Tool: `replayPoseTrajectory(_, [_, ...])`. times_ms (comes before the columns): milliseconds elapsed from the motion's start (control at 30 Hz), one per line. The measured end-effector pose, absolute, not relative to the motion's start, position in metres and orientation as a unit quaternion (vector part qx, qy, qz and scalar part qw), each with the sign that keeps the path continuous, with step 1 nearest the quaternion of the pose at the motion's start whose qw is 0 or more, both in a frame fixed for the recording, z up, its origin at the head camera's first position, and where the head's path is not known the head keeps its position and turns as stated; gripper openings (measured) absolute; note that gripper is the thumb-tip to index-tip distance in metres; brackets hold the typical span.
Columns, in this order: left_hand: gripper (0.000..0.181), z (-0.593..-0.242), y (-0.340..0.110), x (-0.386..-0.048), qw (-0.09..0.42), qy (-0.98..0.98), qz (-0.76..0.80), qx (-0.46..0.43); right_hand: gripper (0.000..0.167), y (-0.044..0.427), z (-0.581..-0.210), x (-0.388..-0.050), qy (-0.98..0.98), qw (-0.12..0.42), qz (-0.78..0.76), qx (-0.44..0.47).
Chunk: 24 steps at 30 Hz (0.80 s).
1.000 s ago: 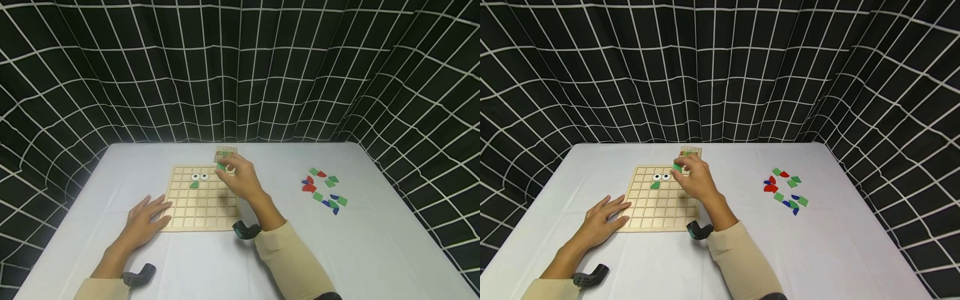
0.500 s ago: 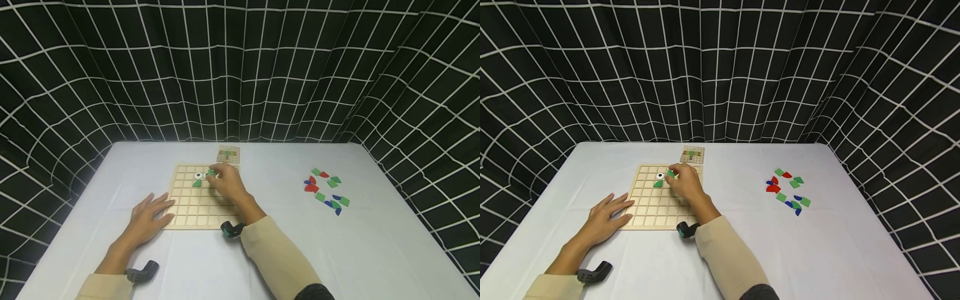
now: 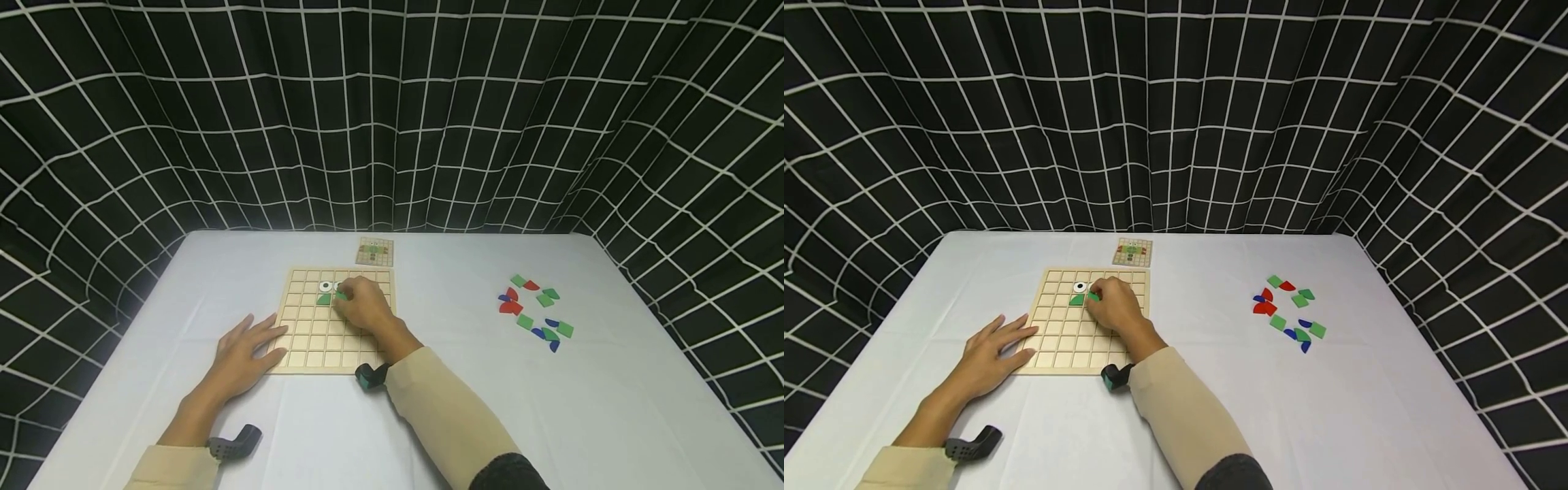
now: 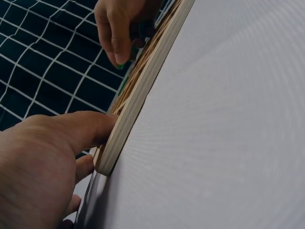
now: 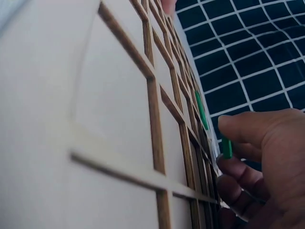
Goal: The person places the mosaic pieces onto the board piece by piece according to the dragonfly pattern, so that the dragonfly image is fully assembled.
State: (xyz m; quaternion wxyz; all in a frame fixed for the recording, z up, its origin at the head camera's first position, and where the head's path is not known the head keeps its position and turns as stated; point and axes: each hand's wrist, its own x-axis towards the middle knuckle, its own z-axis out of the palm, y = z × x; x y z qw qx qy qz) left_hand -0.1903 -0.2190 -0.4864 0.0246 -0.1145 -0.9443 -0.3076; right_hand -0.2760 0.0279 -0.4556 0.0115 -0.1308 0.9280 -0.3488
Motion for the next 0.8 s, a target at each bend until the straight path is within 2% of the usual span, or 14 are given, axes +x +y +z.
replayPoseTrajectory(433, [0.042, -0.488, -0.219, -0.188, 0.029, -0.944, -0.307, -0.118, 0.031, 0.019, -0.456, -0.279, 0.948, 0.02, -0.288, -0.135])
replayPoseTrajectory(800, [0.042, -0.487, -0.219, -0.19, 0.027, -0.943, -0.311, -0.116, 0.035, 0.029, -0.454, -0.277, 0.927, 0.01, -0.344, -0.148])
